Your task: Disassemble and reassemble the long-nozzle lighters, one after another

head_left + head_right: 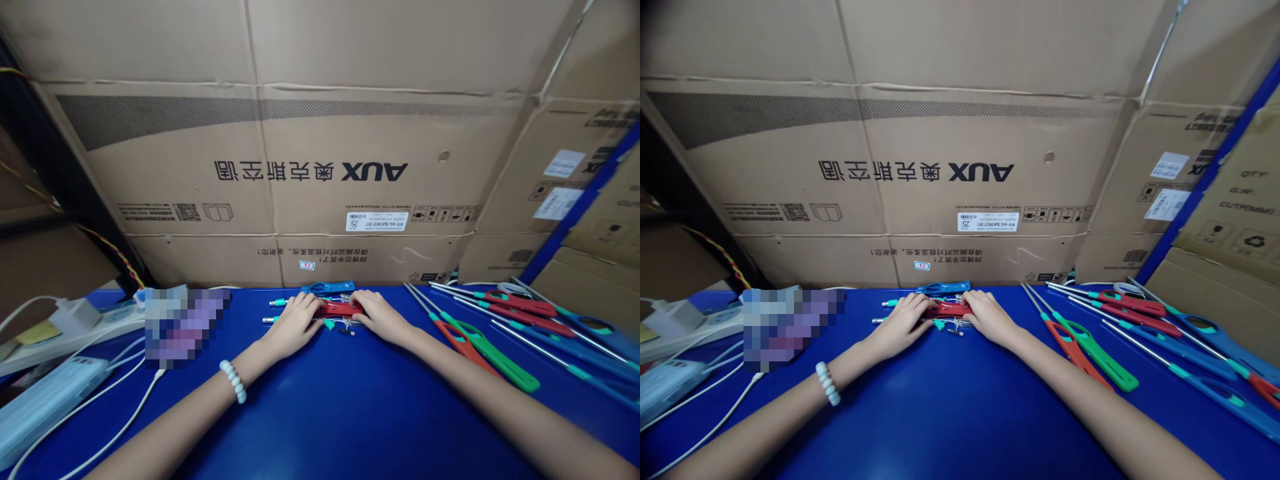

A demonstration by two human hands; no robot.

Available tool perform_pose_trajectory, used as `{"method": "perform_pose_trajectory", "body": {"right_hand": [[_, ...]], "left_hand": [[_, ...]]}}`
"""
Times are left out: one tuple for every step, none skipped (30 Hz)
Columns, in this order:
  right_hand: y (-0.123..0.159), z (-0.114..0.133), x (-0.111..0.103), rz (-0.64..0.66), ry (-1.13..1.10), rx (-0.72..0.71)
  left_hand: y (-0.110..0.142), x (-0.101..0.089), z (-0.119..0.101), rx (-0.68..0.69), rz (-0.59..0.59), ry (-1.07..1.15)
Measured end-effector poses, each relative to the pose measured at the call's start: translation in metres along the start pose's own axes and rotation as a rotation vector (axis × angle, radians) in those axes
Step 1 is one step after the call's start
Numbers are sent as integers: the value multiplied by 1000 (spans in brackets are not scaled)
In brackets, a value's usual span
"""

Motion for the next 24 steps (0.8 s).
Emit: {"method": "perform_pose_trajectory", "body": {"right_hand": [[0, -1, 1, 3, -15, 4], [0, -1, 1, 4, -30, 8], [0, -2, 2, 6, -44, 13], [0, -2, 2, 8, -60, 18], [0, -3, 2, 12, -78, 21], [0, -3, 2, 18, -97, 24], [1, -3, 2, 23, -117, 26], [1, -3, 2, 28, -136, 28], [2, -3, 2, 32, -153, 30], [3, -2, 1, 36, -168, 33], [4, -1, 0, 39, -180, 36], [5, 0, 0, 43, -190, 38], [7, 1, -2, 48, -199, 41], [10, 4, -3, 54, -208, 43], [12, 6, -4, 61, -215, 44], [15, 9, -6, 68, -222, 45], [18, 12, -7, 75, -228, 46], [22, 15, -9, 83, -234, 47], [26, 18, -10, 90, -239, 47], [30, 22, -12, 98, -246, 46], [33, 25, -13, 108, -252, 46], [37, 29, -14, 119, -258, 47], [41, 32, -15, 132, -263, 52], [45, 36, -16, 146, -267, 57]], "left_hand": [[-1, 0, 1, 3, 6, 1], [-2, 1, 1, 5, 13, 3], [-3, 1, 2, 6, 21, 6], [-3, 1, 2, 7, 29, 12], [-3, 0, 3, 6, 36, 18], [-4, 0, 3, 5, 43, 24], [-4, 0, 3, 5, 49, 30], [-3, 0, 3, 4, 55, 36], [-2, 0, 3, 4, 60, 42], [-1, 0, 2, 4, 65, 47], [0, -1, 1, 6, 70, 52], [3, -1, -1, 10, 76, 57], [6, -3, -3, 14, 81, 62], [9, -4, -6, 18, 87, 65], [12, -6, -9, 23, 94, 69], [16, -8, -12, 28, 101, 71], [20, -10, -16, 32, 110, 73], [24, -13, -20, 36, 119, 74], [28, -15, -24, 41, 127, 76], [32, -16, -27, 45, 135, 77], [36, -18, -31, 53, 144, 80], [39, -20, -35, 59, 151, 82], [43, -22, -38, 64, 160, 85], [46, -24, -42, 69, 169, 89]]}}
Point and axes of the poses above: each hand's wrist, its own y-axis away from the middle knuckle, its own x-axis out of the palm, z = x × y, the point moved 7 cm from there along -y, towards the middle knuckle, and after that the axes turned 12 degrees about -z, right-handed, at the moved point
